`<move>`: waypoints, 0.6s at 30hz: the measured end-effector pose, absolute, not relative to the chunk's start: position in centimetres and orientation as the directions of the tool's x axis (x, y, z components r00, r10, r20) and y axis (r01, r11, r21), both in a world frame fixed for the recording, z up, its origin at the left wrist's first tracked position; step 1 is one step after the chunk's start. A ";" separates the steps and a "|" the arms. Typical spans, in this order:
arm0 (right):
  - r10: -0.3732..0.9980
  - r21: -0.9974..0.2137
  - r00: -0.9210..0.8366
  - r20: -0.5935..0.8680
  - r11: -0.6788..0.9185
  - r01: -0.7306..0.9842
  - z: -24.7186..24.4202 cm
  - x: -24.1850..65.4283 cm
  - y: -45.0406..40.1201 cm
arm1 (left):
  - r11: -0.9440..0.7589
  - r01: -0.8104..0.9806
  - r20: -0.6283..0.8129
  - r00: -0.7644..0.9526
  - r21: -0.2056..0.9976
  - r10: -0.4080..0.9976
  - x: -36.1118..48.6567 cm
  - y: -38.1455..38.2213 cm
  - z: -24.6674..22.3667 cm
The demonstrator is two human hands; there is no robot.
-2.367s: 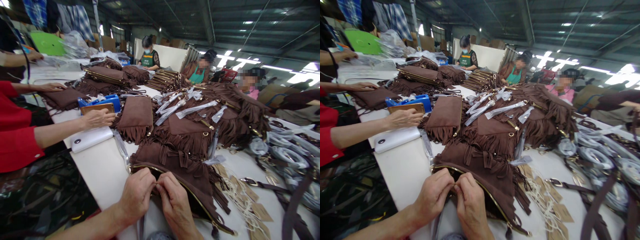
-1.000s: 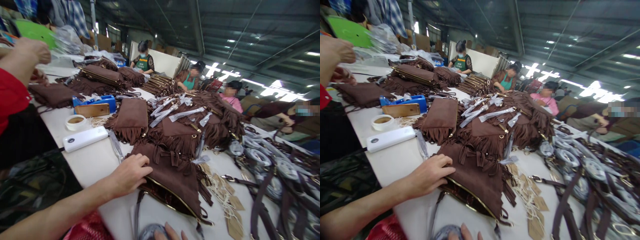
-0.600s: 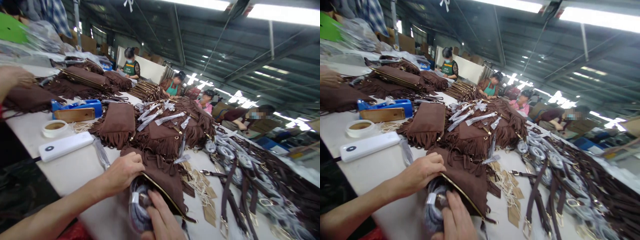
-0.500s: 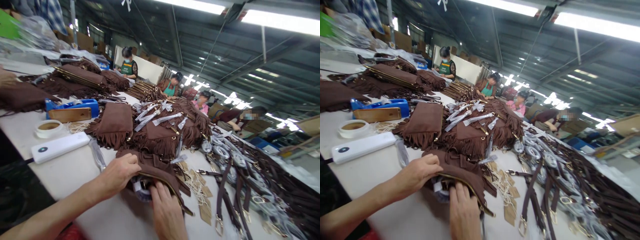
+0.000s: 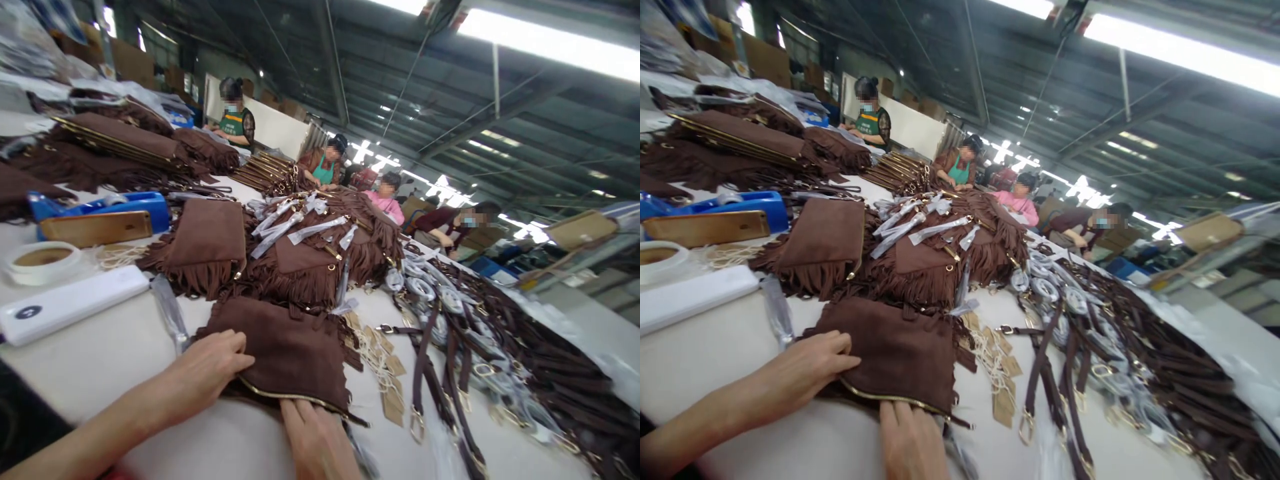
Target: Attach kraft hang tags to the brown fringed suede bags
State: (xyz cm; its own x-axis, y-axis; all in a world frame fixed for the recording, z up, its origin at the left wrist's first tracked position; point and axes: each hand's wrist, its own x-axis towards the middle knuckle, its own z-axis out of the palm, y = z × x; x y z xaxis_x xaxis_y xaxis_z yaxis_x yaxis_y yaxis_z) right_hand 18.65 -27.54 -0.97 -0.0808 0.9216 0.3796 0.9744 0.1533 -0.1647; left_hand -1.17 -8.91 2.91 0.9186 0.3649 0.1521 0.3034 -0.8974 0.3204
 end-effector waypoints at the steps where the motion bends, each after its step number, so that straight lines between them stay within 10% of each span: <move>1: 0.916 -0.142 -0.116 0.385 0.183 0.973 -0.6 19.5 -29.0 | -0.895 0.309 0.126 0.923 0.323 0.364 -1.2 -9.3 3.4; 10: 0.954 -0.167 0.036 0.297 0.015 0.986 0.7 26.8 -33.4 | -0.948 -0.074 0.144 0.989 0.309 -0.030 5.5 -19.0 4.5; 18: 0.985 -0.350 0.166 0.053 -0.137 0.927 2.4 26.6 -32.0 | -0.980 -0.027 0.281 0.959 0.195 0.029 10.7 -22.0 0.6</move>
